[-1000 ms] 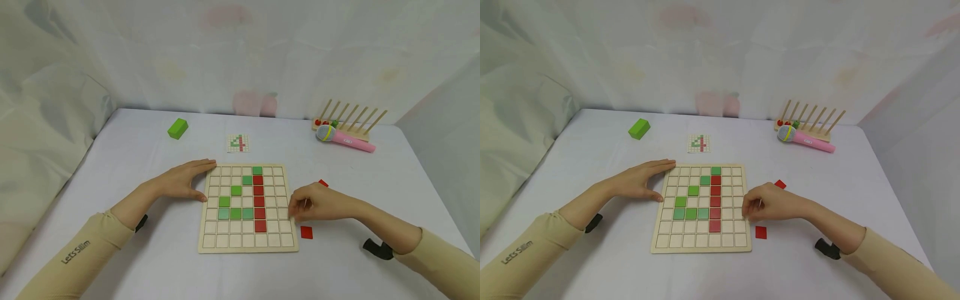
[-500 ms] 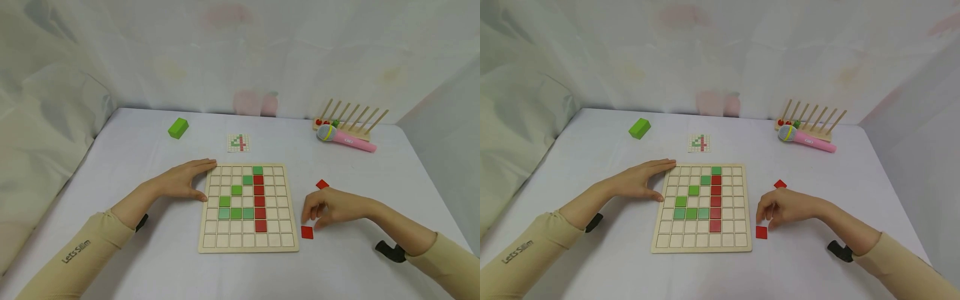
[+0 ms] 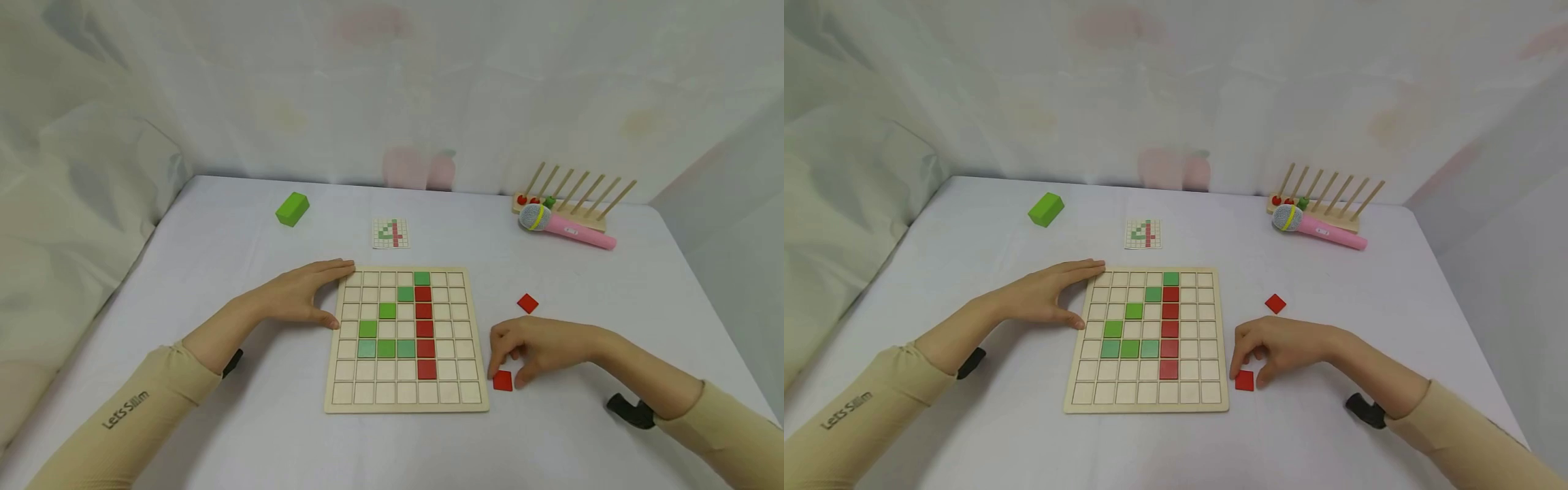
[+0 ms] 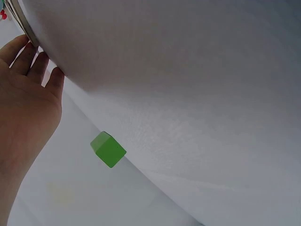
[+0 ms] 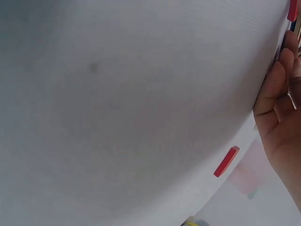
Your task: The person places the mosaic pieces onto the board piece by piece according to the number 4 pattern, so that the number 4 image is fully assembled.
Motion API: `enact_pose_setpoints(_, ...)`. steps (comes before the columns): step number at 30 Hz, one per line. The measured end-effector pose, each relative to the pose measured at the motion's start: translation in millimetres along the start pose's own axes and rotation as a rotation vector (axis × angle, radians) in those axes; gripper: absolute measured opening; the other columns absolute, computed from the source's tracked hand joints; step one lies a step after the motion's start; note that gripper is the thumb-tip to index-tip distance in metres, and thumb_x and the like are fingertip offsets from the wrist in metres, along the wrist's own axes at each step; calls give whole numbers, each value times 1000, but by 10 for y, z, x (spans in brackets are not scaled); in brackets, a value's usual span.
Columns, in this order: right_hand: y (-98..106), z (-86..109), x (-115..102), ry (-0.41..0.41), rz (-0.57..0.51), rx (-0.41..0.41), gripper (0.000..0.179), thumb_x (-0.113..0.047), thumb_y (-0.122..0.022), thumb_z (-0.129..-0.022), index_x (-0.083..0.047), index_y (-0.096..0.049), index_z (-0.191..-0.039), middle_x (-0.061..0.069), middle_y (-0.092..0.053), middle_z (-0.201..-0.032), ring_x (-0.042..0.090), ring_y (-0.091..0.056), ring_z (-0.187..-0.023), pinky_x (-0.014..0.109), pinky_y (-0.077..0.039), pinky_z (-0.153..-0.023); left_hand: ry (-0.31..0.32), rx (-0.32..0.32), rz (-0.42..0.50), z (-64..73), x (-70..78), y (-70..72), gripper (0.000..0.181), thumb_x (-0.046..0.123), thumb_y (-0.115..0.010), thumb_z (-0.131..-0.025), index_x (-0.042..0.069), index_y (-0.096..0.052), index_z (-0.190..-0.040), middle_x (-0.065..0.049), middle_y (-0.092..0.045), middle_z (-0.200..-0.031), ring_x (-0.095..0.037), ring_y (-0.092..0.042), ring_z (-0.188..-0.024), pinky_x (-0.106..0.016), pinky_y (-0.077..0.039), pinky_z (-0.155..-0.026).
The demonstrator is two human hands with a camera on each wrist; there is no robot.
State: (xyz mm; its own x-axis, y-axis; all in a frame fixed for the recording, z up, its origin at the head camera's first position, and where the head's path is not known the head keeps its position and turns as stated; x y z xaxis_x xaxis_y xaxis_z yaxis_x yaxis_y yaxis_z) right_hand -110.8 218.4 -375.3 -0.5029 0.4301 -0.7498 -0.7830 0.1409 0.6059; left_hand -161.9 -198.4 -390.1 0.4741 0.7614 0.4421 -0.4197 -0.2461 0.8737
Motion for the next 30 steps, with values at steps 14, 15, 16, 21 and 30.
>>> enact_pose_setpoints(14,-28,-31,-47,-73,73,20,27,-18,-82,-80,-34,-65,-94,-13,-59,-91,3,-55,-83,16,-50,-72,-10,7,-6,0,-3,1,106,56,-83,-70,18,-33,-155,-3,-30,-164,-29,-29,-152,-51,-28,-124)
enact_pose_setpoints(15,-25,-35,-48,-91,64,27,27,-18,-82,-79,-32,-64,-92,-13,-59,-89,3,-55,-81,16,-50,-71,-11,8,-8,-1,-7,0,106,56,-83,-70,18,-33,-155,-3,-30,-164,-29,-29,-152,-52,-28,-124)
enact_pose_setpoints(16,-20,-40,-49,-109,52,33,26,-17,-82,-79,-31,-63,-91,-13,-60,-87,3,-55,-80,17,-50,-69,-14,10,-10,1,-11,-2,106,57,-82,-70,17,-33,-155,-4,-30,-164,-29,-29,-152,-52,-28,-123)
enact_pose_setpoints(21,31,-52,-44,-138,-10,79,21,-15,-80,-81,-26,-63,-85,-12,-63,-79,1,-58,-71,19,-53,-66,-15,13,-6,9,-12,-3,106,58,-82,-70,17,-33,-155,-4,-30,-164,-30,-29,-152,-53,-28,-123)
enact_pose_setpoints(30,120,-141,-67,-128,-124,103,14,-14,-75,-86,-22,-69,-95,-5,-70,-87,3,-60,-75,21,-55,-69,-3,3,2,6,0,6,105,55,-83,-71,18,-33,-156,-1,-29,-164,-27,-28,-153,-50,-27,-125)
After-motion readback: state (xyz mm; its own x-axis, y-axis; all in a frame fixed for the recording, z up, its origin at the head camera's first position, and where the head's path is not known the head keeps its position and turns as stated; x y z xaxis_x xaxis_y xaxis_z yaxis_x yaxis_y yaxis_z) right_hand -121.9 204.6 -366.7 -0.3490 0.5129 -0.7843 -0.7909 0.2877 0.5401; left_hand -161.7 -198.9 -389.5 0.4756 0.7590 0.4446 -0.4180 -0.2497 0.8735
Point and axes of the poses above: each hand's wrist, its own z-axis away from the middle knuckle, its own y-axis out of the back of the hand, x = y × z, the point moved 2 cm from there along -z, towards the middle knuckle
